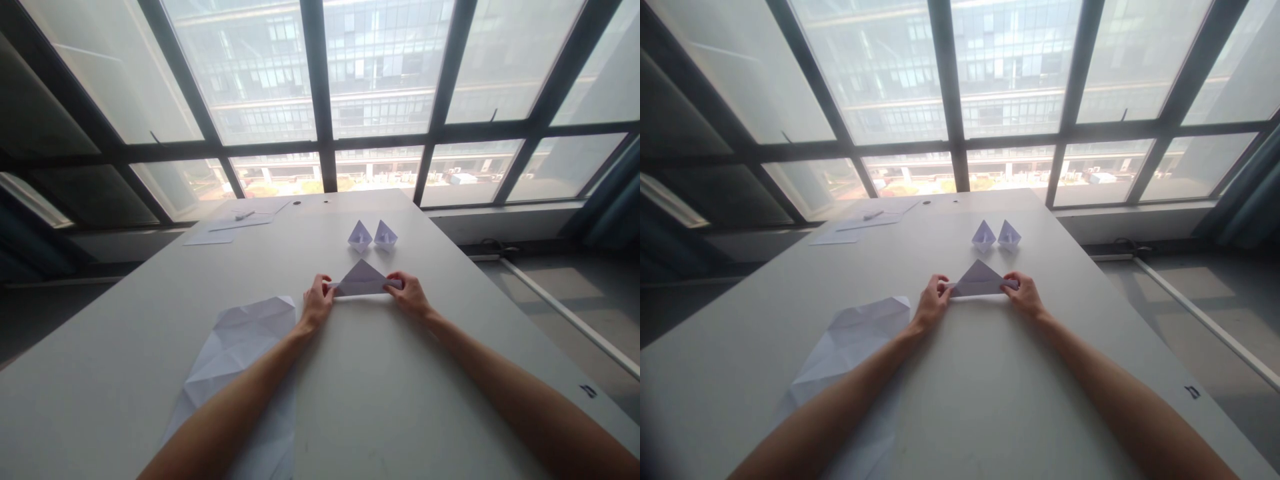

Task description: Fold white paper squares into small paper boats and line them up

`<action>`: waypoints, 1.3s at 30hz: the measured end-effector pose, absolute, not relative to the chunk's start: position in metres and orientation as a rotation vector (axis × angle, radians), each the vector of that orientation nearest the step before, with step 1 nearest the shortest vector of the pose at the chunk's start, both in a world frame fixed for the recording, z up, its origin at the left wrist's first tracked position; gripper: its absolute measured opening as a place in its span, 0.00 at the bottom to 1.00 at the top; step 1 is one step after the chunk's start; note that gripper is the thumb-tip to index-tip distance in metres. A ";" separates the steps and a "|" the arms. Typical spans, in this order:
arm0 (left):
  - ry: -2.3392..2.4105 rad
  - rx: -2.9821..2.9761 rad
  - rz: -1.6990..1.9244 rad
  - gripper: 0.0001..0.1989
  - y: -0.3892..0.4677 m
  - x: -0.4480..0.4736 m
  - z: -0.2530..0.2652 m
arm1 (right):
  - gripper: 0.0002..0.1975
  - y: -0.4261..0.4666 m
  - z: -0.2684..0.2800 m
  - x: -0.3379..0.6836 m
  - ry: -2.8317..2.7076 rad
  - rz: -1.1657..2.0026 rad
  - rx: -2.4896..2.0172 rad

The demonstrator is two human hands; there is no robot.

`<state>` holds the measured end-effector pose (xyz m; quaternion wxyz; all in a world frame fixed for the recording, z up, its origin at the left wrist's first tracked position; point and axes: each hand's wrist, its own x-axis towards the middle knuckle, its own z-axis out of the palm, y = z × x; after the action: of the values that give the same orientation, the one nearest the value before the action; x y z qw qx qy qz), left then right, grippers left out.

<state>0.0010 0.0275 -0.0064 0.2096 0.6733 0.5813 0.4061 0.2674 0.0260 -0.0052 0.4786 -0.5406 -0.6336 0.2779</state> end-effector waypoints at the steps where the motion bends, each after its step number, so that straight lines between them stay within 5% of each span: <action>1: 1.609 1.852 1.147 0.10 0.028 0.000 -0.008 | 0.13 0.026 -0.005 0.267 -1.547 0.675 -1.319; 8: 1.535 1.844 1.183 0.05 0.030 0.000 -0.009 | 0.15 0.027 -0.006 0.269 -1.528 0.687 -1.331; 20: 1.413 1.783 1.279 0.14 0.031 -0.004 -0.010 | 0.18 0.030 -0.009 0.273 -1.454 0.752 -1.325; 39: 1.507 1.901 1.138 0.11 0.023 0.004 -0.003 | 0.23 0.029 -0.011 0.272 -1.476 0.809 -1.250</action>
<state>0.0038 0.0228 -0.0029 0.2291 0.6905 0.5475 0.4135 0.2717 0.0295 -0.0111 0.4990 -0.5168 -0.6101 0.3343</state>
